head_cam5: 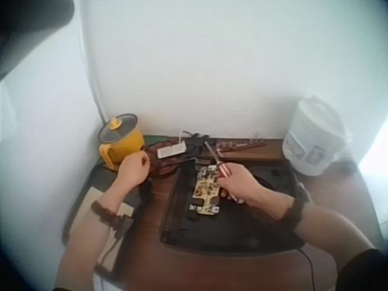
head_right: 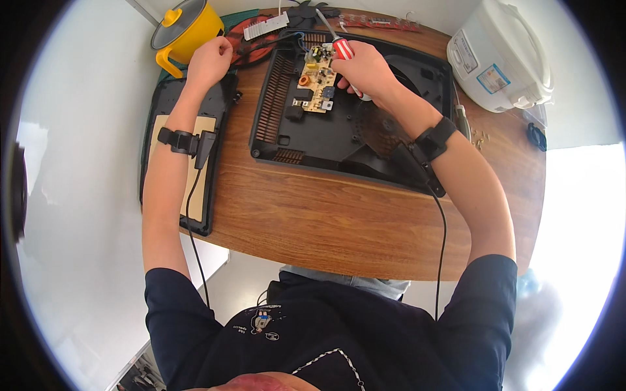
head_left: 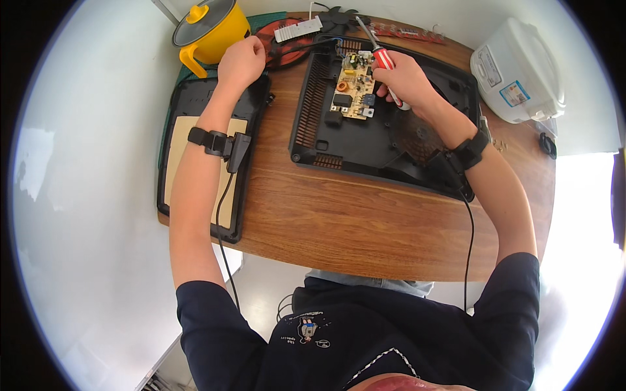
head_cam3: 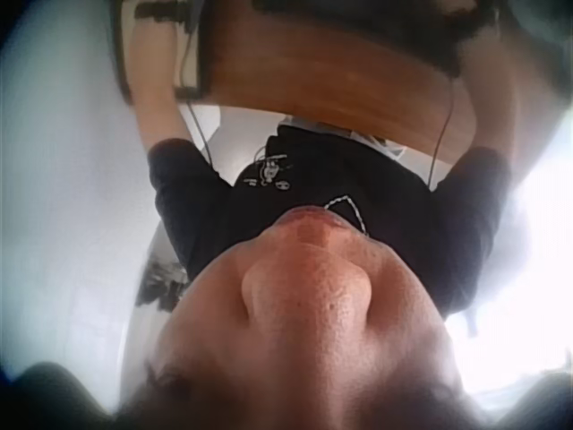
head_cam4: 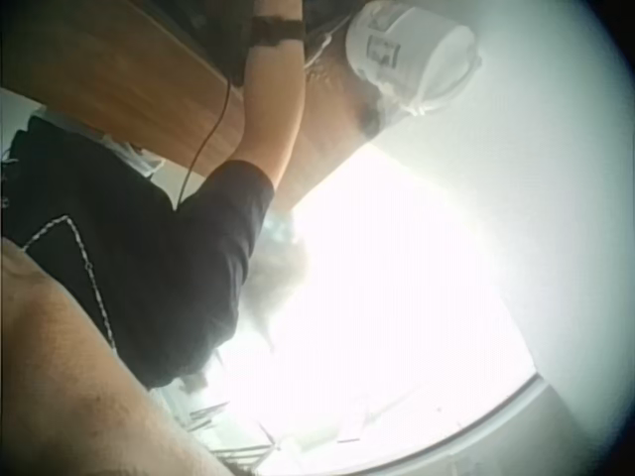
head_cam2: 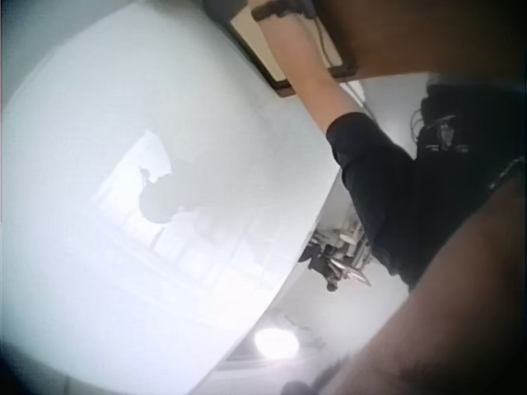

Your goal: The person uses a screwdriver to remove screws from a circuit board inside a disassembled appliance. They detach the fan and then unscrew and remove the circuit board from the housing.

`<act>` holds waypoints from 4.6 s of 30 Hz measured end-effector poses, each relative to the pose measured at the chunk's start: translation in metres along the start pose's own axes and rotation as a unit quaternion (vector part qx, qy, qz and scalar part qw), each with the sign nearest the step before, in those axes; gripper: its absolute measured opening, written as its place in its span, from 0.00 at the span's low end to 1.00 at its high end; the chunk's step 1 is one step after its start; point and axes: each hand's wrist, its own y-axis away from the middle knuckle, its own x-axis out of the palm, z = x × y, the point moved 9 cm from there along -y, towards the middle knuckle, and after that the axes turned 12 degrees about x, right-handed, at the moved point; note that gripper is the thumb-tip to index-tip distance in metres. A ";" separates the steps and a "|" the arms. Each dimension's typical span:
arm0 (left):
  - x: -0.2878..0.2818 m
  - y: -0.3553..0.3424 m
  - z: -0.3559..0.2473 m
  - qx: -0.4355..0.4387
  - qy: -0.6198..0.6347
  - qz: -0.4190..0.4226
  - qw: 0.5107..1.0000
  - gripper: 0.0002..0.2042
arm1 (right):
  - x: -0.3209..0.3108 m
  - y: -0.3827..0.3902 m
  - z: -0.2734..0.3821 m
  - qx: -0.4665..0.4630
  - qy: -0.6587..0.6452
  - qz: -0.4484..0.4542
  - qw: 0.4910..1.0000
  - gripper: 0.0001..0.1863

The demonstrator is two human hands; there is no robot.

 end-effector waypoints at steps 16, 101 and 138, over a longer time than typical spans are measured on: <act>-0.045 0.002 -0.015 0.013 0.124 -0.070 0.990 0.11 | -0.001 0.000 -0.003 0.005 -0.021 0.019 1.000 0.08; -0.053 0.028 -0.261 0.015 0.425 -0.013 0.905 0.18 | -0.094 0.082 0.005 -0.132 -0.143 -0.055 0.979 0.16; -0.012 0.030 -0.244 0.006 0.702 -0.091 0.706 0.14 | -0.119 0.158 0.031 -0.150 0.089 -0.250 0.952 0.23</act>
